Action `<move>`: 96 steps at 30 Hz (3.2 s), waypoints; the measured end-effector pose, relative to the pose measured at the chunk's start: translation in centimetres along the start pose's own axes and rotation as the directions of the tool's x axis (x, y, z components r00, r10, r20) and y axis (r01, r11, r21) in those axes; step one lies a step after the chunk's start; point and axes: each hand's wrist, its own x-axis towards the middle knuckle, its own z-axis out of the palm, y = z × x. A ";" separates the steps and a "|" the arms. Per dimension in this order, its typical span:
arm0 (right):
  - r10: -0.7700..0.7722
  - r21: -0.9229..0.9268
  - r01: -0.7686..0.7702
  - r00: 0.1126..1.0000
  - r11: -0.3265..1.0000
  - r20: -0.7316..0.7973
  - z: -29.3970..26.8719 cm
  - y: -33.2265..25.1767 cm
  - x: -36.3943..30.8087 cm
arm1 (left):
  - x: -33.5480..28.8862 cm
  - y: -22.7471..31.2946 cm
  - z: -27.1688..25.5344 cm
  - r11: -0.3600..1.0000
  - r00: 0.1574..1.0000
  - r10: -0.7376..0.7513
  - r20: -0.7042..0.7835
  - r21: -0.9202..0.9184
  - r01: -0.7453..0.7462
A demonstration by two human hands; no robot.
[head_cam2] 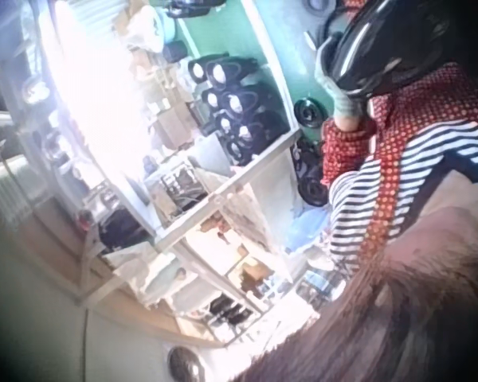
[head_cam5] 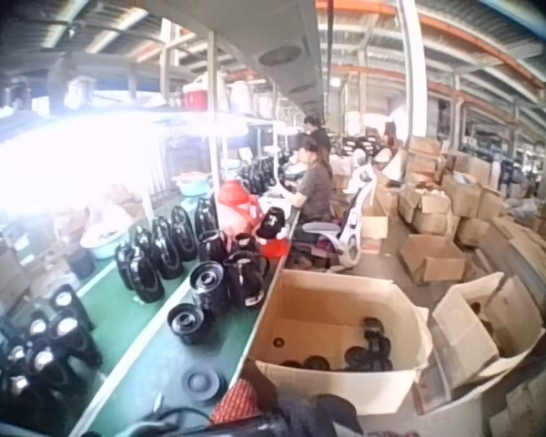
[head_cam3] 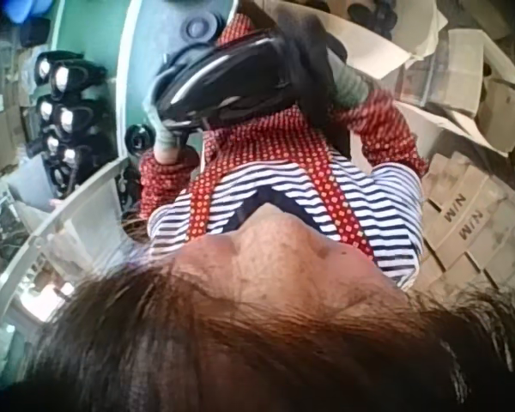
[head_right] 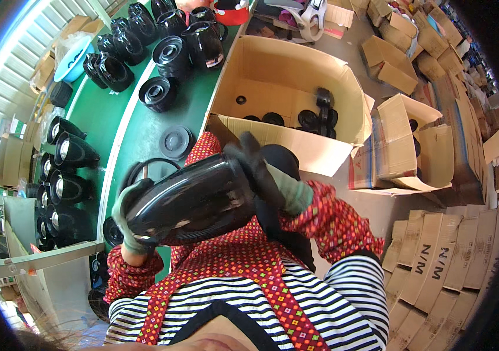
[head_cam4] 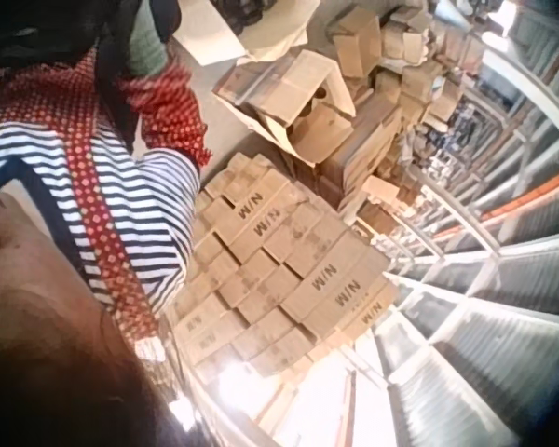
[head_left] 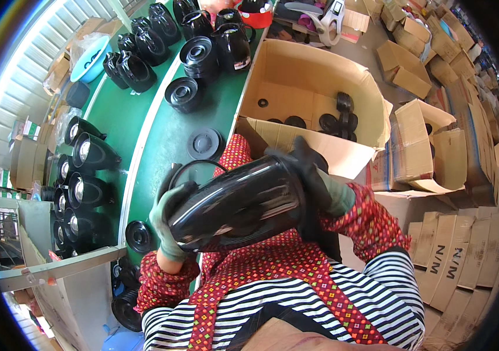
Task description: The person assembles black plastic appliance parts on a green workbench. They pick up a kettle-shaped body, insert a metal rod into the base, and place a circular lid on top, repeating this sequence for multiple units.
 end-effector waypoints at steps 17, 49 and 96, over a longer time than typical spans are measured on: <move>-0.503 -0.168 0.482 0.857 0.860 -0.115 3.8 2.6 0.3 | 0.4 -3.3 0.9 0.991 0.994 -0.112 -0.003 -0.076 0.112; -0.570 -0.319 0.504 0.806 0.803 -0.159 2.7 2.5 0.2 | 2.5 -2.4 2.0 0.871 0.967 -0.236 0.098 -0.420 0.255; -0.202 -0.860 0.495 0.861 0.121 0.467 -4.0 -4.6 14.6 | 11.1 3.9 0.6 0.791 0.683 -0.453 0.573 -0.095 0.604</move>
